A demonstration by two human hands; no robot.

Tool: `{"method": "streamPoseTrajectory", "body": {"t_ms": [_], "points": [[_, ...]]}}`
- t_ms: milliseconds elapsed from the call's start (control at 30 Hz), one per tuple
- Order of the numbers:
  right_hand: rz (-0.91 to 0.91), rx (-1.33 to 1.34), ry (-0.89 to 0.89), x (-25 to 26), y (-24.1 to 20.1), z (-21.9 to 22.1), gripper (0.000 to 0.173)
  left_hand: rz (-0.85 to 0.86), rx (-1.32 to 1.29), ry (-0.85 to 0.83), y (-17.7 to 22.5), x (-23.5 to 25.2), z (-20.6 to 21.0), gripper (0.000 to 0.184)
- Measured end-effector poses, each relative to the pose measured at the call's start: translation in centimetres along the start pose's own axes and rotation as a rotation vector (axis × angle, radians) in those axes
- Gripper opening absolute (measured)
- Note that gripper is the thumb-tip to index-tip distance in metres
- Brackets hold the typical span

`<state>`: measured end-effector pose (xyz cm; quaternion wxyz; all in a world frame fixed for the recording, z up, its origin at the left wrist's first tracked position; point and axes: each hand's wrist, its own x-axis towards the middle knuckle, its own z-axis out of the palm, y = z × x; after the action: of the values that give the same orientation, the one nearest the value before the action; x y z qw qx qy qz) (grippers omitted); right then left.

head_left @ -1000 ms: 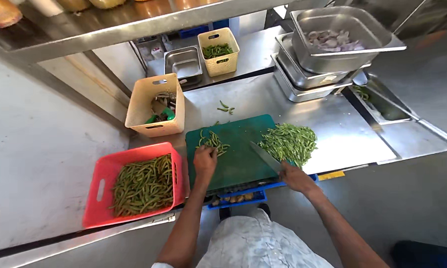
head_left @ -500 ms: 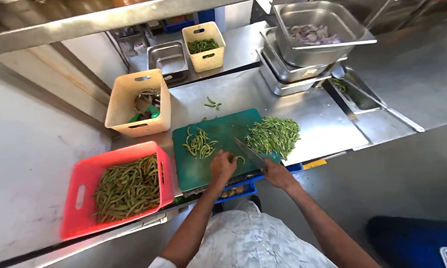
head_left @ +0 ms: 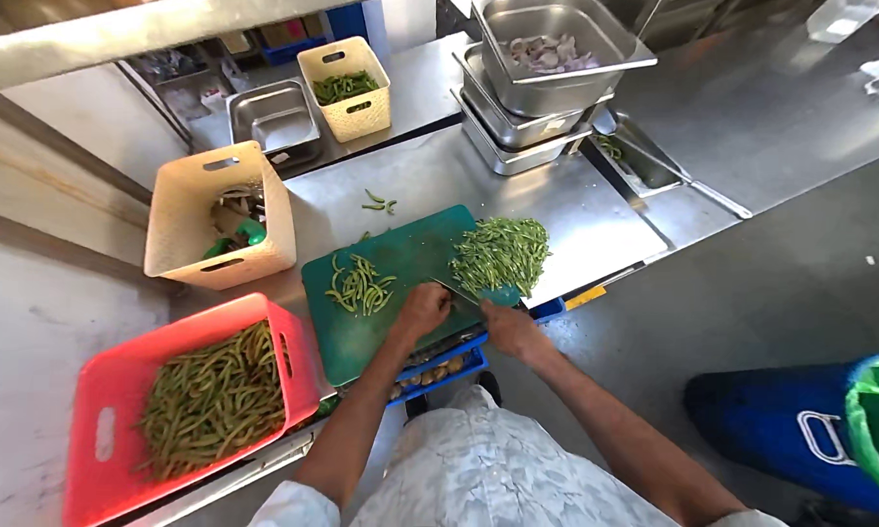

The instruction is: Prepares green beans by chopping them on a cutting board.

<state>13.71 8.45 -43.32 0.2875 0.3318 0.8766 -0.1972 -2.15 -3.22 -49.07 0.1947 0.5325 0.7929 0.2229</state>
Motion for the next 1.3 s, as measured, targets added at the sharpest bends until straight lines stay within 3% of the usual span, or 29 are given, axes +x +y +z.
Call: {"method": "streamPoseTrajectory", "body": {"t_ms": [200, 333, 500, 633, 767, 833, 1067, 1167, 1300], "points": [[-0.023, -0.03, -0.016, -0.3, 0.2, -1.7, 0.041, 0.047, -0.035, 0.05, -0.3, -0.5, 0.0, 0.012], [-0.029, 0.047, -0.038, 1.3, -0.2, 0.8, 0.045, 0.099, -0.054, 0.072, -0.9, -0.5, 0.6, 0.012], [-0.059, -0.021, -0.026, 0.6, 0.6, -1.5, 0.037, 0.106, -0.078, 0.079, -1.4, -0.5, 0.7, 0.012], [-0.046, 0.081, -0.065, 1.7, 0.0, 0.7, 0.046, 0.113, -0.073, 0.096, -1.6, -0.8, 1.2, 0.013], [-0.075, 0.076, -0.048, 2.3, 0.2, 0.9, 0.044, -0.14, -0.075, 0.115, -0.6, -2.9, 0.8, 0.024], [-0.085, 0.082, -0.025, 2.5, 0.6, 1.0, 0.041, -0.211, -0.077, 0.119, -0.4, -3.7, 1.0, 0.019], [-0.033, -0.084, 0.012, 0.0, 0.7, -1.7, 0.04, -0.013, -0.022, 0.001, -0.7, -0.6, -0.2, 0.013], [-0.058, -0.007, 0.011, 1.8, 0.5, 0.1, 0.039, 0.069, 0.001, 0.012, -1.3, -0.1, -0.2, 0.012], [-0.084, -0.044, 0.023, 0.9, 0.8, -1.7, 0.04, 0.068, -0.039, 0.052, -1.1, -0.7, -0.2, 0.01]]}}
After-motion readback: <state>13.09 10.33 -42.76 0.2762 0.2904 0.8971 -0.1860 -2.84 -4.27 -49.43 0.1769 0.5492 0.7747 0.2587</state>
